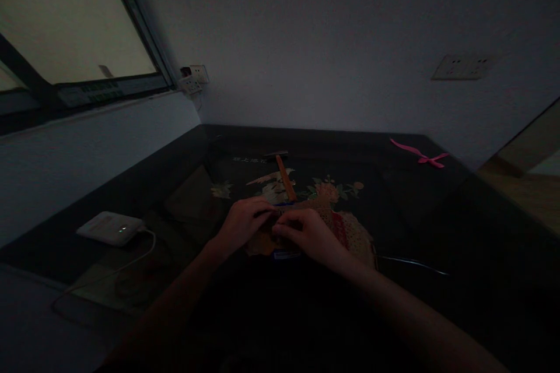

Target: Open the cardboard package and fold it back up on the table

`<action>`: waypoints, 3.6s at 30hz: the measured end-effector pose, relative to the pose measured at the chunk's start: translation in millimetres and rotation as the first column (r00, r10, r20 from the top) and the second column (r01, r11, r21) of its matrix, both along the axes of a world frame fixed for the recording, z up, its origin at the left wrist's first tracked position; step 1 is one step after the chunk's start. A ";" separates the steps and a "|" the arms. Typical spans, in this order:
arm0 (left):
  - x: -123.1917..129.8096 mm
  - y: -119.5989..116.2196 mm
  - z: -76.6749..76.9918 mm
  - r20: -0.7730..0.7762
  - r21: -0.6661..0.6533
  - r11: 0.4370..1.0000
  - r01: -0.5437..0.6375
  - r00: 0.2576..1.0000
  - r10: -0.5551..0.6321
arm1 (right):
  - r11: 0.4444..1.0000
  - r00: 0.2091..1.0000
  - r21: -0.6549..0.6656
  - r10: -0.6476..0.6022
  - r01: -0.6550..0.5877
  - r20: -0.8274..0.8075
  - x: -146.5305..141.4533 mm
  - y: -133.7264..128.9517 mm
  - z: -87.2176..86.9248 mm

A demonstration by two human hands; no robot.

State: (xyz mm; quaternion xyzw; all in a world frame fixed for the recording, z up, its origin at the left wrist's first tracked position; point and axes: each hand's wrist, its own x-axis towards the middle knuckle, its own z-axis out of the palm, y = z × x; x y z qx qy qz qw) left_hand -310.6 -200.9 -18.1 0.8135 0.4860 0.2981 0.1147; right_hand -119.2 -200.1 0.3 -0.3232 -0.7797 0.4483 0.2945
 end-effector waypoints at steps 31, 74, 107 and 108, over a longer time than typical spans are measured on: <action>-140.2 -31.3 -75.1 -0.375 0.184 0.970 -0.156 0.902 0.216 | 0.826 0.858 0.420 0.140 -0.377 0.494 -88.9 -74.5 -22.1; -35.9 -33.4 -16.4 0.151 0.078 0.971 -0.224 0.966 0.211 | 0.911 0.946 0.358 -0.277 0.204 0.166 34.8 0.2 12.6; 21.2 -7.4 -2.5 0.339 0.039 0.984 -0.175 0.928 0.152 | 0.965 0.965 0.205 -0.199 0.163 0.171 4.5 14.7 -4.2; 19.8 -8.1 0.8 0.408 0.036 0.978 -0.207 0.896 0.175 | 0.965 0.964 0.202 -0.203 0.167 0.170 4.8 15.7 -5.4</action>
